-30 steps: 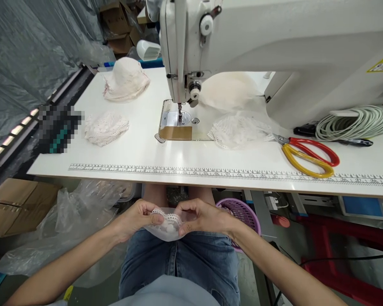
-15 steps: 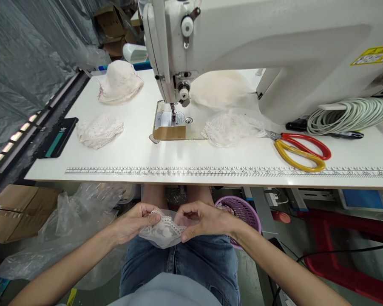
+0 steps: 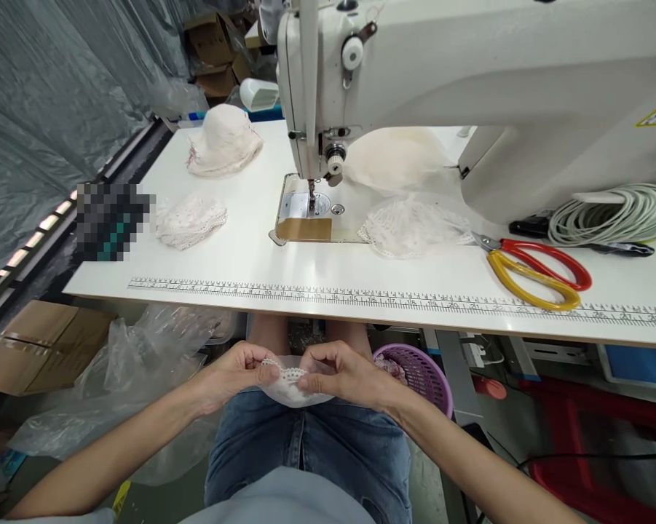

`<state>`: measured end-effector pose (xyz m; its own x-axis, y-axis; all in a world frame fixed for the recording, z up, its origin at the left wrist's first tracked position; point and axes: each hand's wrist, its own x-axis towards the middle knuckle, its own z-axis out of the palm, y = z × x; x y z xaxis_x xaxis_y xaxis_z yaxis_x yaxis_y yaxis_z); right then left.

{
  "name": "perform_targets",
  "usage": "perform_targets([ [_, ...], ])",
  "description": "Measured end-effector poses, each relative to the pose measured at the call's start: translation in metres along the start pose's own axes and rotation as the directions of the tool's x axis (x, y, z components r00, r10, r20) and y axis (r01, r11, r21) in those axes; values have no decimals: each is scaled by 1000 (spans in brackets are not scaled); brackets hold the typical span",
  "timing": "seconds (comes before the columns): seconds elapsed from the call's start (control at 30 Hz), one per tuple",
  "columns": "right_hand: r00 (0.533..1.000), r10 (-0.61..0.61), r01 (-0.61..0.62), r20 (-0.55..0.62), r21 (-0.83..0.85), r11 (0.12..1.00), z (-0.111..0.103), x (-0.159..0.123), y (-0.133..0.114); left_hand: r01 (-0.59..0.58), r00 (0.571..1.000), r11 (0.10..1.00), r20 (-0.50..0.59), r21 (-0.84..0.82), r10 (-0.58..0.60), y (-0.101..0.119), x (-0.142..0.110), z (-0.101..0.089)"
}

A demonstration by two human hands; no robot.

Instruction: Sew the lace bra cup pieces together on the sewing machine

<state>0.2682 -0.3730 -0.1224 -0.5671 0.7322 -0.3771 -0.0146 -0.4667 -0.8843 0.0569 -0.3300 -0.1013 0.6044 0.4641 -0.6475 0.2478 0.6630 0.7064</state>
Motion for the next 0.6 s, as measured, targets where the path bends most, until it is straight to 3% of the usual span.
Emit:
perform_targets([
  [0.17, 1000, 29, -29, 8, 104, 994, 1, 3, -2, 46, 998, 998, -53, 31, -44, -3, 6, 6],
  [0.27, 996, 49, -59, 80, 125, 990, -6, 2, 0, 44, 994, 997, -100, 58, -38, -2, 7, 6],
  [0.37, 988, 22, -36, 153, 86, 996, -13, 0, 2, 42, 997, 999, -60, 34, -40, -2, 5, 3],
  [0.6, 982, -75, 78, 171, -14, 997, -24, -12, 7, 79, 997, 986, -6, -144, -81, -3, 7, -2],
])
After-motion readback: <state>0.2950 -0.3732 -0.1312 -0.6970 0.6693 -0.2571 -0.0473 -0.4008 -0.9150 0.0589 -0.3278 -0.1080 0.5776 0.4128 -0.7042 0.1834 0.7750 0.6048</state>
